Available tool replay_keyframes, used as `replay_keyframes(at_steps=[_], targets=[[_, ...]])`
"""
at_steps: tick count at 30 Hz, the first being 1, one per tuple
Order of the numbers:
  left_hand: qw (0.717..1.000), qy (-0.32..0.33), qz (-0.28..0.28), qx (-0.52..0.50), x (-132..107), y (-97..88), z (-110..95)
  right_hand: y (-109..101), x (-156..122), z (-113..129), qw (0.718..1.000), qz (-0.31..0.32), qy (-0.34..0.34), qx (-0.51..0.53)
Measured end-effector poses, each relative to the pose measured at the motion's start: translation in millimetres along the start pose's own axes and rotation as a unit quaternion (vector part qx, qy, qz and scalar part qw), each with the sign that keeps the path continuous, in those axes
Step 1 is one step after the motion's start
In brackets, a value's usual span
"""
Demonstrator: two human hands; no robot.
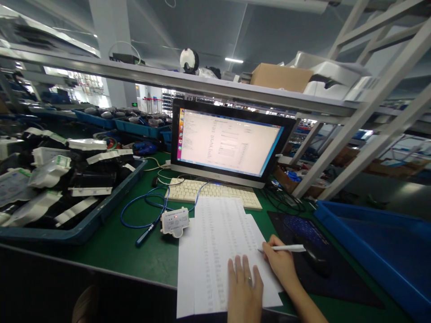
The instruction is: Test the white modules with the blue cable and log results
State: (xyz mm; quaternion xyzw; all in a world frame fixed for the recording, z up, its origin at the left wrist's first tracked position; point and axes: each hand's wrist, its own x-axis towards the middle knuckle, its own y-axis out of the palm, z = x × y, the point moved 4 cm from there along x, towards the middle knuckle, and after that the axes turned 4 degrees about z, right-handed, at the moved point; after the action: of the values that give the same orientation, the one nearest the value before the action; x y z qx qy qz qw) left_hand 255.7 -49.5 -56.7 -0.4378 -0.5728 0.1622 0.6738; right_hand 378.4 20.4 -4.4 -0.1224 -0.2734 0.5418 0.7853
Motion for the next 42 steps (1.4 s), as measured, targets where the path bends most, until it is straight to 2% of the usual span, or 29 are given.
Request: replay_keyframes(at_steps=[4,8,13,16,29,35,42], targets=[[0.999,0.01,0.047,0.011,1.0,-7.1,2.3,0.7,0.2,1.6,1.0,-0.006,-0.013,0.014],[0.998,0.003,0.058,-0.008,4.1,-17.0,5.8,2.8,0.8,-1.3,1.0,-0.013,-0.002,0.018],[0.994,0.061,0.091,0.001,9.1,-31.2,8.5,4.2,1.1,-3.0,0.999,-0.015,-0.004,0.03],[0.993,0.072,0.095,0.016,10.0,-36.5,9.4,4.1,0.7,-1.6,0.999,-0.013,-0.01,0.032],[0.992,0.076,0.102,0.019,10.7,-35.0,9.2,3.4,-0.1,-0.5,1.0,-0.005,-0.017,0.026],[0.995,0.028,0.094,-0.008,7.2,-25.8,7.7,2.4,-0.4,3.6,0.999,-0.009,-0.014,0.034],[0.995,0.046,0.084,0.0,9.6,-30.6,11.0,-0.9,2.2,-1.6,0.996,-0.031,0.023,0.076]])
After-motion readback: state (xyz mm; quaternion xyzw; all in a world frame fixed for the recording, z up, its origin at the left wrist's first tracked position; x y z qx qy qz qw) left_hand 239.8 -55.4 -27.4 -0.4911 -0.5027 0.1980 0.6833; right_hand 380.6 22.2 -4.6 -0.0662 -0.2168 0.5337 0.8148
